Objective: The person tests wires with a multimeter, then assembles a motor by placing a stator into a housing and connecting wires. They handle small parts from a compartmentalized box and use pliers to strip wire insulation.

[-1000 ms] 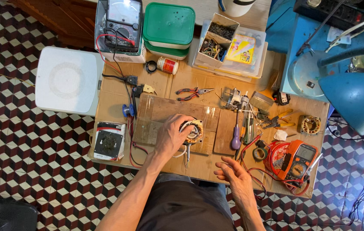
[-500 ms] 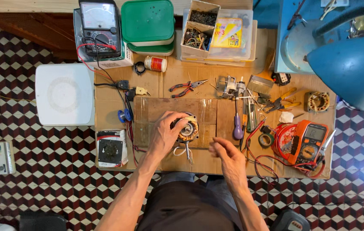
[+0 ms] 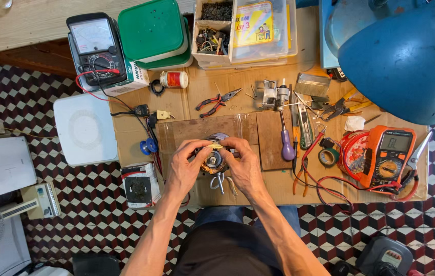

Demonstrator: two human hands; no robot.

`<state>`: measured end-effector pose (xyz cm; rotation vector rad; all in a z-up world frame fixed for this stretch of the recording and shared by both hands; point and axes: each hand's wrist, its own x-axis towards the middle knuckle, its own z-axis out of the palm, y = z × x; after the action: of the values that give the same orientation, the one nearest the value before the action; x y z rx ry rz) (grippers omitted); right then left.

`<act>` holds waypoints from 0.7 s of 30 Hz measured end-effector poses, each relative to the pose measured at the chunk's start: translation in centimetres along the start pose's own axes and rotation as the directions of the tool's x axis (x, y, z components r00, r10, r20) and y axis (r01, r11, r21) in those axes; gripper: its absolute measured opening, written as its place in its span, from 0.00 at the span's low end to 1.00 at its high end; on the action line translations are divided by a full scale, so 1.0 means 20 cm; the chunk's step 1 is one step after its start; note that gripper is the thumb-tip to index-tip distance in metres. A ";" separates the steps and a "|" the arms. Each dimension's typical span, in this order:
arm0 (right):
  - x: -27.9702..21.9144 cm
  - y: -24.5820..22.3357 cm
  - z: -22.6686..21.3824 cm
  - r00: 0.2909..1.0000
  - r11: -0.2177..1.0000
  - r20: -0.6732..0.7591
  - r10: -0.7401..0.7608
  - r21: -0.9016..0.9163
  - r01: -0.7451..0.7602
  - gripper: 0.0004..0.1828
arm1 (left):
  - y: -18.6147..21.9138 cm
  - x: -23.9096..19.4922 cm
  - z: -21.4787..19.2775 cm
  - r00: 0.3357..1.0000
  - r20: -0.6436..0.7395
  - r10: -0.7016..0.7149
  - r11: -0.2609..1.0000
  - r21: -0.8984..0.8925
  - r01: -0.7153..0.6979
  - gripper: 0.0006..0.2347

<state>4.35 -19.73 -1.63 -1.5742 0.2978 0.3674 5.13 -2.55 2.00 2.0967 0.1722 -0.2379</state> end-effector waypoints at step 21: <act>-0.07 0.02 0.08 0.969 0.990 -0.203 -0.141 -0.005 0.143 0.11 | 0.06 0.00 -0.01 0.997 0.022 -0.074 0.997 0.014 0.073 0.09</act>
<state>2.76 -18.24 -1.41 -1.6160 0.3409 0.0935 5.43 -3.01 3.16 2.1021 0.2350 -0.3077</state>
